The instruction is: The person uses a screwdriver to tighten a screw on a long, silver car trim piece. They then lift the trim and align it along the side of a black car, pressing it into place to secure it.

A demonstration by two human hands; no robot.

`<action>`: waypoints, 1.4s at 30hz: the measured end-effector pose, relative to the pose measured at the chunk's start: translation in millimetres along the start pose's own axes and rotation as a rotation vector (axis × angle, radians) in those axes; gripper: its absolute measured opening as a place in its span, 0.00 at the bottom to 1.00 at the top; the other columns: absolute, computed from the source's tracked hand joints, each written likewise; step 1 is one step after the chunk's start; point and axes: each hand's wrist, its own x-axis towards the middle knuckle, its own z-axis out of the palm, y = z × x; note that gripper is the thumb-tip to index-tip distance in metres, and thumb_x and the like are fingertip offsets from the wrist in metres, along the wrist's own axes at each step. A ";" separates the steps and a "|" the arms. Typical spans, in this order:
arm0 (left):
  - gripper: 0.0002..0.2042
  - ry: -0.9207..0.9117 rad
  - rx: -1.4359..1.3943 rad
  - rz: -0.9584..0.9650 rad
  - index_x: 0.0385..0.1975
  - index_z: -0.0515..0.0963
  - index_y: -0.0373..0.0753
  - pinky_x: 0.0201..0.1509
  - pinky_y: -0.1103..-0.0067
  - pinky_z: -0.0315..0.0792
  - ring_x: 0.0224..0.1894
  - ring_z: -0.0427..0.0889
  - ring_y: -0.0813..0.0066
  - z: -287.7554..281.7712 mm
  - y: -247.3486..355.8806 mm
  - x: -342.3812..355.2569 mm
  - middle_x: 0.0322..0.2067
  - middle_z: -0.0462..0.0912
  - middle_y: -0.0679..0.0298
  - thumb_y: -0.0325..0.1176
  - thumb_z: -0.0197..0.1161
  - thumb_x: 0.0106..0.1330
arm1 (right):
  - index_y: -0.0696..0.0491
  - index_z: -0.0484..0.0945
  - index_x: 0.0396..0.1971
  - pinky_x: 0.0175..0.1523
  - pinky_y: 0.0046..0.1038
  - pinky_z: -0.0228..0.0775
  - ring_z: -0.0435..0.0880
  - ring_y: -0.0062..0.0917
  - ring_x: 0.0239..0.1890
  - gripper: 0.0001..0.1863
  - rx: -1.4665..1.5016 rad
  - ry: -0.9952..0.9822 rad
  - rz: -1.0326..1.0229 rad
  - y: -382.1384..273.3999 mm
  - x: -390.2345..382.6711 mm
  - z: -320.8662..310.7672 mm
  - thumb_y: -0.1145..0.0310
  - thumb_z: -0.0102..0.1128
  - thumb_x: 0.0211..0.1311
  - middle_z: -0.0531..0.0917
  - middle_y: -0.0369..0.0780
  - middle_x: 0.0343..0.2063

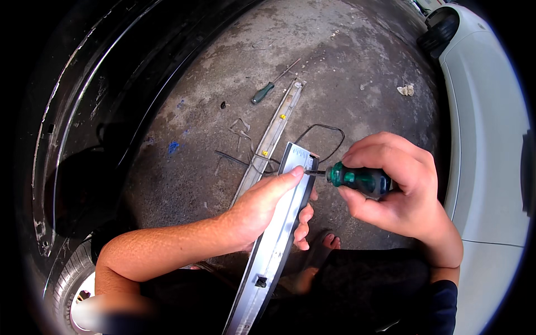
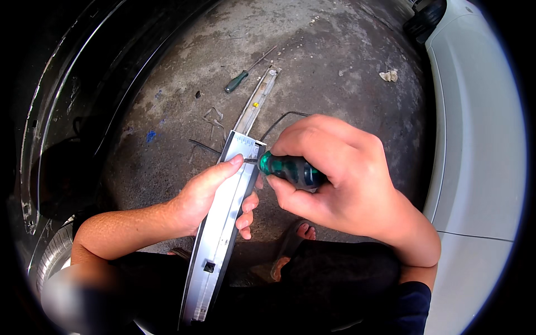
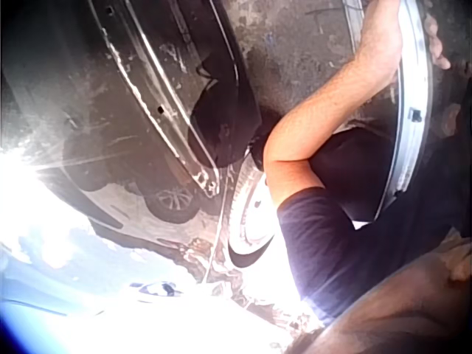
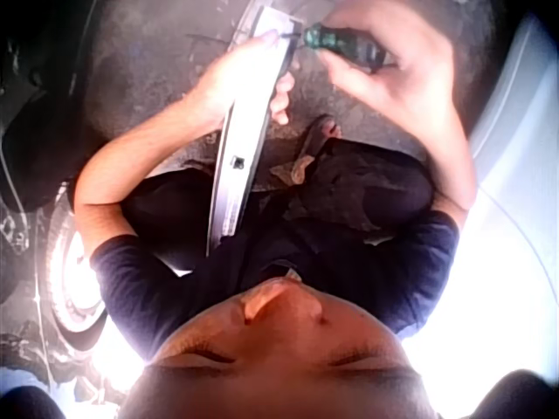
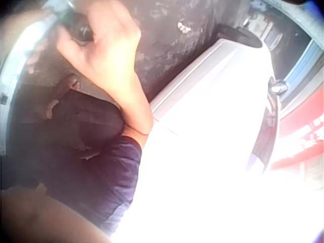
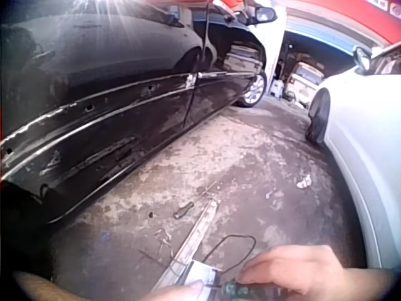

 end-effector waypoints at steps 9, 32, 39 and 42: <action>0.26 -0.016 0.004 0.014 0.46 0.70 0.32 0.31 0.67 0.83 0.23 0.81 0.69 -0.9 -0.9 1.5 0.27 0.76 0.60 0.56 0.47 0.77 | 0.59 0.80 0.34 0.40 0.29 0.80 0.87 0.34 0.35 0.17 0.016 -0.008 0.012 1.2 -0.9 3.2 0.77 0.75 0.41 0.85 0.46 0.35; 0.32 0.091 0.090 0.003 0.49 0.67 0.44 0.31 0.64 0.79 0.24 0.75 0.70 1.1 -6.2 -2.4 0.26 0.72 0.62 0.69 0.35 0.73 | 0.56 0.72 0.41 0.33 0.38 0.74 0.82 0.42 0.27 0.12 -0.227 -0.182 0.232 -2.0 -8.7 9.4 0.69 0.64 0.61 0.76 0.47 0.26; 0.29 0.187 0.145 0.042 0.48 0.65 0.47 0.29 0.67 0.79 0.23 0.76 0.72 -19.2 -14.1 1.6 0.27 0.73 0.62 0.69 0.39 0.72 | 0.58 0.70 0.46 0.35 0.41 0.74 0.81 0.47 0.30 0.17 -0.016 -0.252 0.090 11.1 -17.3 24.5 0.65 0.64 0.64 0.79 0.49 0.29; 0.28 0.234 0.179 0.023 0.47 0.64 0.46 0.29 0.67 0.79 0.22 0.75 0.72 -20.4 -18.0 0.2 0.27 0.73 0.62 0.68 0.39 0.73 | 0.58 0.70 0.46 0.36 0.41 0.74 0.82 0.46 0.34 0.17 0.063 -0.323 0.355 14.8 -18.8 29.8 0.65 0.62 0.66 0.79 0.49 0.30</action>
